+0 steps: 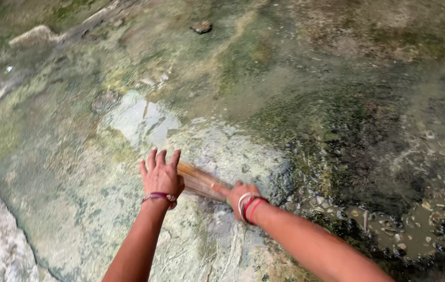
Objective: The person cleans a wet concrete floor using a small hand broom, sweeping water and debris toward a corner.
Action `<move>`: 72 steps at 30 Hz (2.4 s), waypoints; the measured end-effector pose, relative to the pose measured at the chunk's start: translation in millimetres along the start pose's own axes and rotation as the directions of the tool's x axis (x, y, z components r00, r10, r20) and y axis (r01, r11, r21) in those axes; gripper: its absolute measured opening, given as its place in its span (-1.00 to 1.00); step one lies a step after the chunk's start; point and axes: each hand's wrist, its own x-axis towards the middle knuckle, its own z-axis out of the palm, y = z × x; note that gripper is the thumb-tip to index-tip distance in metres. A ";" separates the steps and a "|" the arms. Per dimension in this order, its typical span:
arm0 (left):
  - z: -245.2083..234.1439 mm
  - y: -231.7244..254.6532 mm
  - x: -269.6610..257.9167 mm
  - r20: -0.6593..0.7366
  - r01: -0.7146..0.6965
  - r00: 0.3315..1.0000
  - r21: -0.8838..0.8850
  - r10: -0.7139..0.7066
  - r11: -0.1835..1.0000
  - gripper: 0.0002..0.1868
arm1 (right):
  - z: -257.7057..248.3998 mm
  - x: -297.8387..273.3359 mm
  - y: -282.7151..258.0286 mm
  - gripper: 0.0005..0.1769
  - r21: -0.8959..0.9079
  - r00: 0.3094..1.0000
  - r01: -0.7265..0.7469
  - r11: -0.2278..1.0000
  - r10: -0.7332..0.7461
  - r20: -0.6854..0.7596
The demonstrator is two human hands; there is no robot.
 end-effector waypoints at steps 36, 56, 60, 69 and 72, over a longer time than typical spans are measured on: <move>-127.3 282.8 134.7 0.246 -0.447 0.888 0.259 0.389 0.856 -0.23 | 81.7 -8.4 261.5 0.07 0.426 0.887 -0.346 0.836 0.439 -0.142; -129.8 297.5 132.8 0.264 -0.476 0.872 0.263 0.412 0.839 -0.16 | 101.8 -108.9 367.2 -0.36 0.350 0.673 -0.612 0.709 0.700 -0.240; -118.9 351.9 129.8 0.223 -0.582 0.811 0.207 0.542 0.786 -0.16 | 93.3 -88.4 258.4 -0.31 0.349 0.875 -0.433 0.831 0.480 -0.057; -124.8 372.3 124.6 0.295 -0.669 0.743 0.282 0.602 0.688 -0.20 | 127.1 -113.0 414.2 -0.42 0.421 0.600 -0.679 0.601 0.785 -0.152; -126.4 356.4 125.6 0.315 -0.672 0.740 0.315 0.594 0.670 -0.16 | 124.3 -117.2 441.6 -0.45 0.525 0.534 -0.686 0.504 0.839 -0.108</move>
